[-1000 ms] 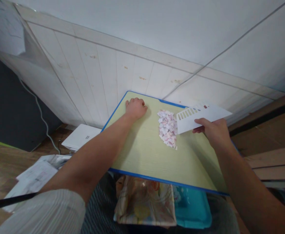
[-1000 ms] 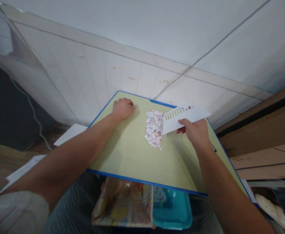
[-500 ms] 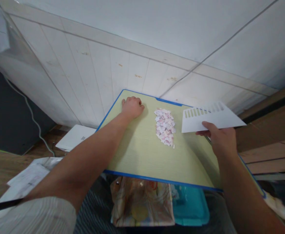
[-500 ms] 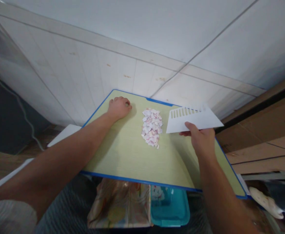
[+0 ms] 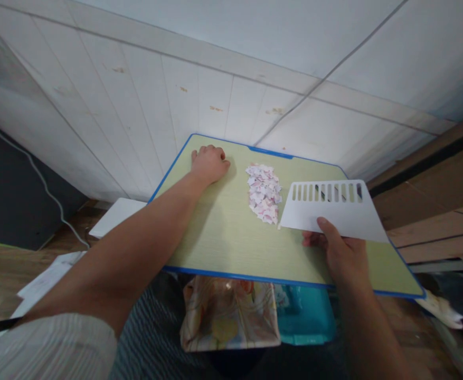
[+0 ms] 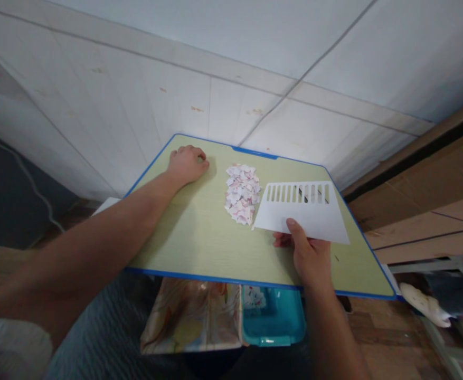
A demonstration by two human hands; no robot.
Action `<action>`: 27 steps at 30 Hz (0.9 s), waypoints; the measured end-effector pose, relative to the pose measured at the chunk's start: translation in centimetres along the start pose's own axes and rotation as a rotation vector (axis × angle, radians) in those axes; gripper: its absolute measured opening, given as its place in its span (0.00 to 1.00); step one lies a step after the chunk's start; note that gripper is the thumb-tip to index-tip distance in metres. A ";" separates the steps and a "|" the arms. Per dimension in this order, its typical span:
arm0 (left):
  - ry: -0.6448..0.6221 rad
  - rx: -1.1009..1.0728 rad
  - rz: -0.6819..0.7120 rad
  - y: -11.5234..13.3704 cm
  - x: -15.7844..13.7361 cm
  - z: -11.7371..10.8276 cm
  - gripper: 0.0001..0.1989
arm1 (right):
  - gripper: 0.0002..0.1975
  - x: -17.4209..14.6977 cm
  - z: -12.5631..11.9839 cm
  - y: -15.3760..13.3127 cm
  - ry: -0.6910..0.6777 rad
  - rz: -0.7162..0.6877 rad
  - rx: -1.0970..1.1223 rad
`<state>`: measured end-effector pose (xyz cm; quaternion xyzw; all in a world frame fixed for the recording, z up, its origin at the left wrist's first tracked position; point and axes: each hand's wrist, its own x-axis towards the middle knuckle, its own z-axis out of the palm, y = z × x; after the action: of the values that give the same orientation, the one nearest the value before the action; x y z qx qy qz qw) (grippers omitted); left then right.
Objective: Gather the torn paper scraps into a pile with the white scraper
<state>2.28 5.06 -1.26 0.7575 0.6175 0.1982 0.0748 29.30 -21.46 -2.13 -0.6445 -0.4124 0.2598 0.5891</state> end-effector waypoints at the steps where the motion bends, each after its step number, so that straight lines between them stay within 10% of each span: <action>1: 0.001 -0.005 -0.003 0.0 0.0 0.0 0.20 | 0.15 -0.1 0.0 -0.1 0.009 -0.002 0.000; 20: -0.005 0.002 0.000 0.4 -0.1 -0.2 0.22 | 0.24 -0.2 0.9 0.6 0.178 -0.097 -0.016; 27: 0.006 -0.021 0.009 0.2 0.0 0.1 0.21 | 0.24 -1.1 2.0 0.1 0.019 -0.154 -0.069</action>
<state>2.48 5.01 -1.25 0.7588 0.6122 0.2073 0.0803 27.15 -21.28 -2.74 -0.6330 -0.4639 0.1934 0.5888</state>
